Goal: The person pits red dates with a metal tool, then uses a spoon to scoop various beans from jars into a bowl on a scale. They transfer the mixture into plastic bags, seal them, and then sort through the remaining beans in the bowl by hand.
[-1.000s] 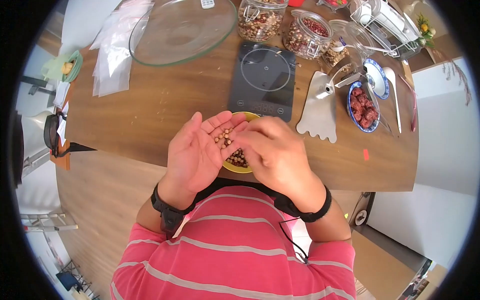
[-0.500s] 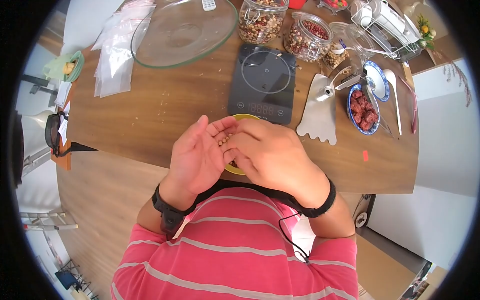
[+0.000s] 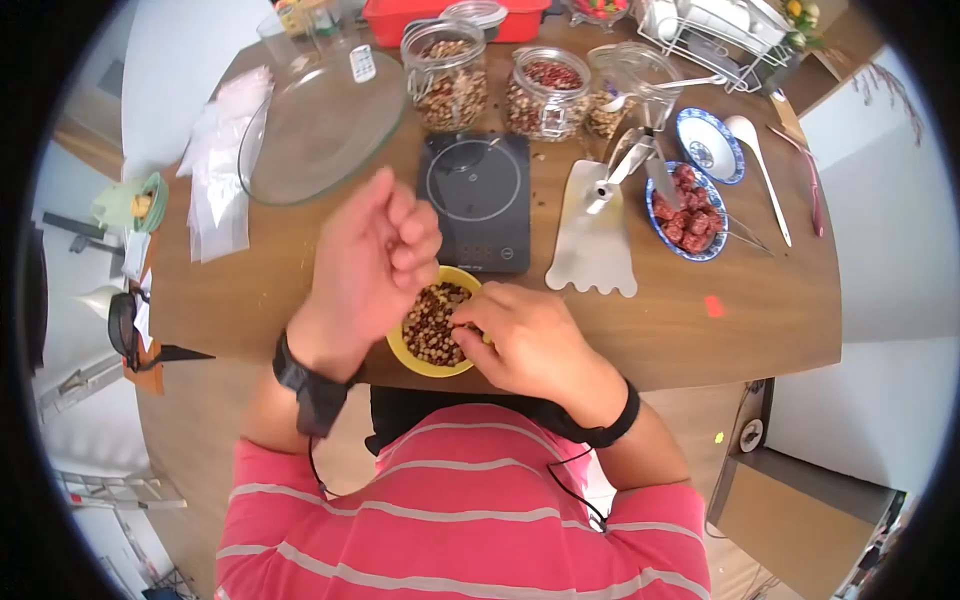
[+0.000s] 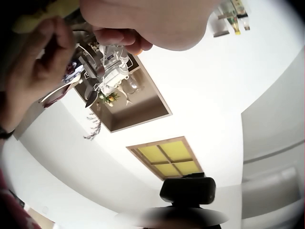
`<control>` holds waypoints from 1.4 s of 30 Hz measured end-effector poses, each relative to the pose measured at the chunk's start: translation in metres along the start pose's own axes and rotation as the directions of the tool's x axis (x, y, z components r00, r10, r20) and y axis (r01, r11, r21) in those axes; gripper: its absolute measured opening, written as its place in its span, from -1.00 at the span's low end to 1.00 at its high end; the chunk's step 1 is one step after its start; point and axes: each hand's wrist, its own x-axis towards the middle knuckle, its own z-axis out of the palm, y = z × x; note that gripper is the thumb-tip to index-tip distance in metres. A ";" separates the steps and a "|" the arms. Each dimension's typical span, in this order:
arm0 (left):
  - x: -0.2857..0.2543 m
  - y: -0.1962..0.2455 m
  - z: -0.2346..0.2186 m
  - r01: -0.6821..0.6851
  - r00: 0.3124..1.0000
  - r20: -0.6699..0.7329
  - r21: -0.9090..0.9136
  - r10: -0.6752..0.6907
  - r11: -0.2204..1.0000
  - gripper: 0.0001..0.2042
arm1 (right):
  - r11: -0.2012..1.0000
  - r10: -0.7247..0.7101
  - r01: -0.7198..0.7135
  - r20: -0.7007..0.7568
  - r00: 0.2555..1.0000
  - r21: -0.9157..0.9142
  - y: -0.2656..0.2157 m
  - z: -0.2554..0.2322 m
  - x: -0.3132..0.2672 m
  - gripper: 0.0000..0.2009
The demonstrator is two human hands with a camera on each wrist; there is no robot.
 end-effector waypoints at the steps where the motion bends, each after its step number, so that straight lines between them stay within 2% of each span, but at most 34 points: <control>1: 0.017 0.009 0.014 0.000 1.000 0.013 0.018 0.000 1.000 -0.61 | 0.998 0.020 -0.018 -0.047 0.999 0.060 0.002 0.000 -0.005 -0.91; 3: 0.052 0.024 0.041 -0.031 0.971 0.238 0.196 -0.017 0.980 -0.56 | 0.993 0.041 -0.027 -0.118 0.992 0.119 0.008 -0.001 -0.017 -0.92; 4: 0.070 0.027 0.059 -0.030 0.967 0.252 0.216 -0.026 0.976 -0.56 | 0.985 0.076 -0.056 -0.116 0.990 0.165 0.013 -0.002 -0.026 -0.91; 6: 0.106 0.027 0.098 -0.173 0.971 0.221 0.416 0.085 0.892 -0.51 | 0.966 0.146 -0.118 -0.107 0.984 0.229 0.021 -0.009 -0.042 -0.90; 7: 0.127 0.029 0.112 -0.172 0.968 0.239 0.429 0.072 0.887 -0.51 | 0.967 0.152 -0.120 -0.132 0.980 0.223 0.024 -0.010 -0.051 -0.90; 9: 0.169 0.028 0.137 -0.319 0.938 0.322 0.665 0.126 0.675 -0.51 | 0.933 0.244 -0.206 -0.098 0.965 0.294 0.036 -0.012 -0.068 -0.90; 10: 0.186 0.025 0.150 -0.322 0.935 0.338 0.670 0.111 0.669 -0.51 | 0.920 0.271 -0.224 -0.109 0.956 0.320 0.042 -0.009 -0.077 -0.90; 12: 0.218 0.015 0.172 -0.396 0.917 0.352 0.754 0.188 0.524 -0.51 | 0.904 0.295 -0.223 -0.153 0.943 0.366 0.050 -0.008 -0.090 -0.90; 13: 0.235 0.010 0.178 -0.397 0.916 0.364 0.758 0.169 0.517 -0.51 | 0.884 0.312 -0.219 -0.173 0.934 0.413 0.053 -0.008 -0.095 -0.90; 15: 0.271 0.006 0.182 -0.451 0.892 0.417 0.822 0.171 0.348 -0.50 | 0.881 0.314 -0.205 -0.204 0.927 0.427 0.056 -0.008 -0.098 -0.90; 16: 0.285 0.009 0.184 -0.443 0.893 0.444 0.838 0.075 0.319 -0.48 | 0.886 0.287 -0.179 -0.204 0.936 0.428 0.057 -0.009 -0.099 -0.91; 17: 0.299 0.002 0.183 -0.441 0.893 0.446 0.842 0.059 0.312 -0.48 | 0.890 0.257 -0.150 -0.202 0.945 0.430 0.059 -0.010 -0.099 -0.91; 19: 0.302 -0.010 0.186 -0.414 0.910 0.407 0.893 0.078 0.178 -0.46 | 0.875 0.262 -0.155 -0.180 0.948 0.458 0.060 -0.015 -0.100 -0.92; 21: 0.310 -0.019 0.181 -0.371 0.928 0.369 0.910 0.046 0.184 -0.44 | 0.880 0.215 -0.113 -0.175 0.961 0.462 0.062 -0.017 -0.100 -0.92; 23: 0.314 -0.024 0.176 -0.447 0.888 0.461 0.861 -0.002 0.243 -0.46 | 0.881 0.192 -0.072 -0.216 0.957 0.467 0.066 -0.013 -0.100 -0.91; 24: 0.313 -0.024 0.176 -0.439 0.892 0.453 0.866 -0.002 0.239 -0.46 | 0.886 0.165 -0.031 -0.252 0.953 0.463 0.067 -0.011 -0.100 -0.90; 26: 0.310 -0.020 0.178 -0.420 0.899 0.435 0.889 -0.046 0.182 -0.47 | 0.888 0.155 -0.030 -0.237 0.959 0.459 0.068 -0.011 -0.099 -0.90; 28: 0.312 -0.018 0.176 -0.447 0.888 0.459 0.876 -0.028 0.181 -0.50 | 0.893 0.149 -0.034 -0.222 0.964 0.450 0.066 -0.014 -0.099 -0.91; 31: 0.308 -0.020 0.172 -0.499 0.863 0.503 0.840 0.036 0.212 -0.60 | 0.884 0.196 -0.127 -0.110 0.975 0.449 0.062 -0.021 -0.099 -0.92; 32: 0.304 -0.023 0.168 -0.523 0.851 0.518 0.819 0.086 0.237 -0.67 | 0.892 0.206 -0.136 -0.119 0.971 0.431 0.061 -0.022 -0.098 -0.92; 34: 0.343 -0.017 0.152 -0.580 0.813 0.575 0.791 0.091 0.193 -0.76 | 0.902 0.197 -0.111 -0.170 0.966 0.417 0.063 -0.016 -0.097 -0.91; 35: 0.316 -0.003 0.161 -0.460 0.844 0.534 0.757 -0.035 0.464 -0.82 | 0.912 0.210 -0.124 -0.186 0.960 0.392 0.060 -0.015 -0.095 -0.92; 36: 0.316 -0.004 0.149 -0.558 0.778 0.627 0.655 0.047 0.510 -0.83 | 0.905 0.224 -0.133 -0.188 0.956 0.405 0.060 -0.013 -0.095 -0.92; 38: 0.253 0.003 0.153 -0.630 0.764 0.625 0.668 0.160 0.395 -0.82 | 0.885 0.266 -0.168 -0.174 0.948 0.435 0.057 -0.007 -0.095 -0.91; 39: 0.219 0.011 0.139 -0.618 0.780 0.596 0.683 0.192 0.390 -0.82 | 0.873 0.295 -0.197 -0.163 0.941 0.446 0.057 -0.005 -0.095 -0.90; 41: 0.143 0.026 0.113 -0.588 0.808 0.558 0.783 0.188 0.204 -0.82 | 0.879 0.270 -0.180 -0.150 0.951 0.442 0.054 0.000 -0.095 -0.89; 42: 0.108 0.030 0.100 -0.565 0.820 0.543 0.817 0.181 0.114 -0.82 | 0.863 0.325 -0.227 -0.153 0.933 0.452 0.052 0.001 -0.096 -0.90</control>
